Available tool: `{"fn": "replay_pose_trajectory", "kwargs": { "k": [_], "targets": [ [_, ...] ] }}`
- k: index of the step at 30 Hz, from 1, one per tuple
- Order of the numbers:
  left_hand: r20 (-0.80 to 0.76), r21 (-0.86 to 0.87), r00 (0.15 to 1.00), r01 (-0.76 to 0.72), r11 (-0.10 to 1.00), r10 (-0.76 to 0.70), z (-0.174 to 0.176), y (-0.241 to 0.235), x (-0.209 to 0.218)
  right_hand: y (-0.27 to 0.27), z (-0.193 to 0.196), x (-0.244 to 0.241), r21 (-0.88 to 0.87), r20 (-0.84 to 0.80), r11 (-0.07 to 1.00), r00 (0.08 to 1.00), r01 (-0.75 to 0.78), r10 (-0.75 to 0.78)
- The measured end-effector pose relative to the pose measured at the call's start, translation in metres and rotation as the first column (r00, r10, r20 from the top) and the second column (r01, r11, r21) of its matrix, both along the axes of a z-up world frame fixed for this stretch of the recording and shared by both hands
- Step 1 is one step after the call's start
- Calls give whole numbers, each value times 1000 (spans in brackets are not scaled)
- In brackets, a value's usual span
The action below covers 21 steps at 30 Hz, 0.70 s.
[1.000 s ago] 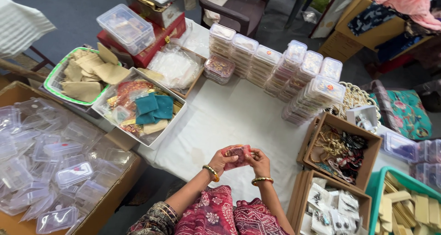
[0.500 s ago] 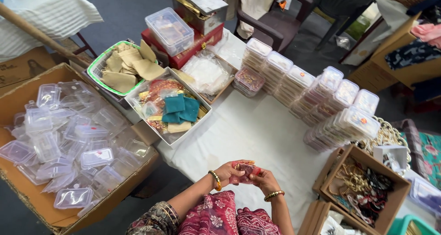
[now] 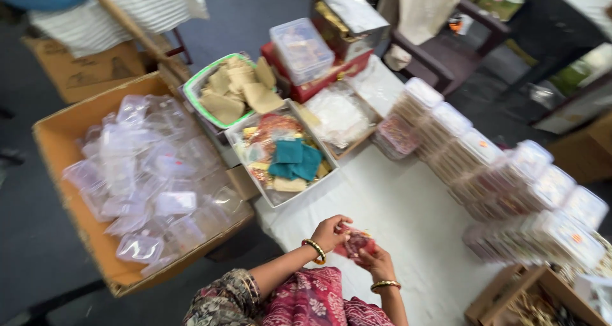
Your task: The person sits at a table and packs various jewelry items, including earrings and necklaces, into small plastic bags and containers. They use decorative paper to wrap some items before placing them into clear plastic boxes and stacking them on the table.
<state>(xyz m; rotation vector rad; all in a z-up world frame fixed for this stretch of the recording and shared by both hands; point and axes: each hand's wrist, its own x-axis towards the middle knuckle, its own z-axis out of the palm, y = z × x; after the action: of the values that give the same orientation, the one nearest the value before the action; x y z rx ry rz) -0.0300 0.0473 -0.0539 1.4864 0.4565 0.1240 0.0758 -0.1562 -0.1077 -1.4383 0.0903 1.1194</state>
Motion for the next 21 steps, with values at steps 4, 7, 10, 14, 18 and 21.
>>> {"fn": "replay_pose_trajectory", "kwargs": {
  "k": [4, 7, 10, 14, 18, 21],
  "targets": [
    [134, 377, 972, -231, 897, 194, 8, 70, -35, -3, -16, 15, 25, 69, 995, 992, 101, -103],
    [341, 593, 849, -528, 608, 405, 11, 150, -83, -11, -19, 30, -34, 109, 977, 973, 210, -206],
    [452, 503, 537, -813, 294, 713, 11, 230, -150, -18, -30, 37, -72, 95, 948, 948, 311, -303],
    [-294, 664, 530, -486, 569, 795, -63, 290, -225, -13, -24, 43, -142, 139, 909, 917, 391, -373],
    [-562, 774, 618, 157, 614, 550, 4, 268, -223, -3, -23, 42, -175, 161, 919, 931, 354, -328],
    [-628, 752, 594, 298, 588, 502, 33, 272, -224, 7, -27, 43, -165, 171, 930, 938, 329, -302]
  ]
}}
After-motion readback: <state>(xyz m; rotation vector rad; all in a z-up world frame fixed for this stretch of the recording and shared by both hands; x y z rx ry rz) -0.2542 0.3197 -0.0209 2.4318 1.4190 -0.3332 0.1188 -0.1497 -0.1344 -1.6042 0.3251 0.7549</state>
